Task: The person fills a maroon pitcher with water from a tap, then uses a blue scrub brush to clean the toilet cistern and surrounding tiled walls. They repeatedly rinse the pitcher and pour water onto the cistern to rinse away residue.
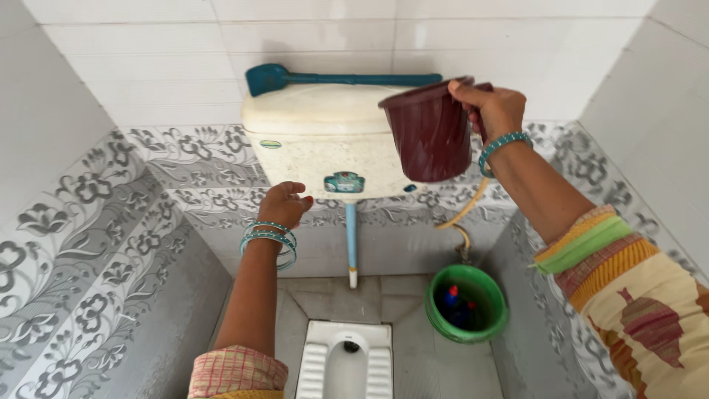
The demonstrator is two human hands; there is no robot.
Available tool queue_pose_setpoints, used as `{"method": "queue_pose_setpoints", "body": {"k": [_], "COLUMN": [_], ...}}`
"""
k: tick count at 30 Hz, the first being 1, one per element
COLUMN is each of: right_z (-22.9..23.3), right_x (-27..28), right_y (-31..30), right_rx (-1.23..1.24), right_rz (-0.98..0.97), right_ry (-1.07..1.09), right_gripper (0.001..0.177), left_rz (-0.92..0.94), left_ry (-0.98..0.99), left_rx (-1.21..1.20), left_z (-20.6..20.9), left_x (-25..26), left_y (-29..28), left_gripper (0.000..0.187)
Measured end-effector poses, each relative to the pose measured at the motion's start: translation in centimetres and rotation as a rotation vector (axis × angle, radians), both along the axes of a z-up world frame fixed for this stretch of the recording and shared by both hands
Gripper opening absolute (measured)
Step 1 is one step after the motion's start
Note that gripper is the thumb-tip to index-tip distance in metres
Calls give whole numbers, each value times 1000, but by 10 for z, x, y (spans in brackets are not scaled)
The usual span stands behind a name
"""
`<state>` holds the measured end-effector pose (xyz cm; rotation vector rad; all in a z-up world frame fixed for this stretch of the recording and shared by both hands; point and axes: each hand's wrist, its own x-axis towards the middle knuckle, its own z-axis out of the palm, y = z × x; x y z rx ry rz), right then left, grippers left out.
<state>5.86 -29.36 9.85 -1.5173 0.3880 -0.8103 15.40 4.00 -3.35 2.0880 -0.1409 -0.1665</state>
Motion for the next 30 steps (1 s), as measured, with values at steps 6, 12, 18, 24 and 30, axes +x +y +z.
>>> {"method": "queue_pose_setpoints", "body": {"k": [6,12,18,24,30], "right_z": [-36,-60,-44,-40,-69], "right_x": [-43,-31,22,32,-3], "right_y": [-24,-37,-35,-49,-55], "right_rx": [-78,-252,-691,-491,-69], "right_rz": [-7,26,20,91,23], "right_ry": [178,424,676,350,60], "right_gripper": [33,39,45,36,29], "left_rz": [-104,-142,-51,1,-27], "left_ry": [14,60,106,99,63], "left_rx": [0,-29,-31,-7,7], "left_z": [-24,-48,-59,-62,-70], "left_x": [-12,-17,-6,-6,-10], "left_y": [-37,-65,-65,-66,-66], "left_gripper": [43,41,42,41,43]}}
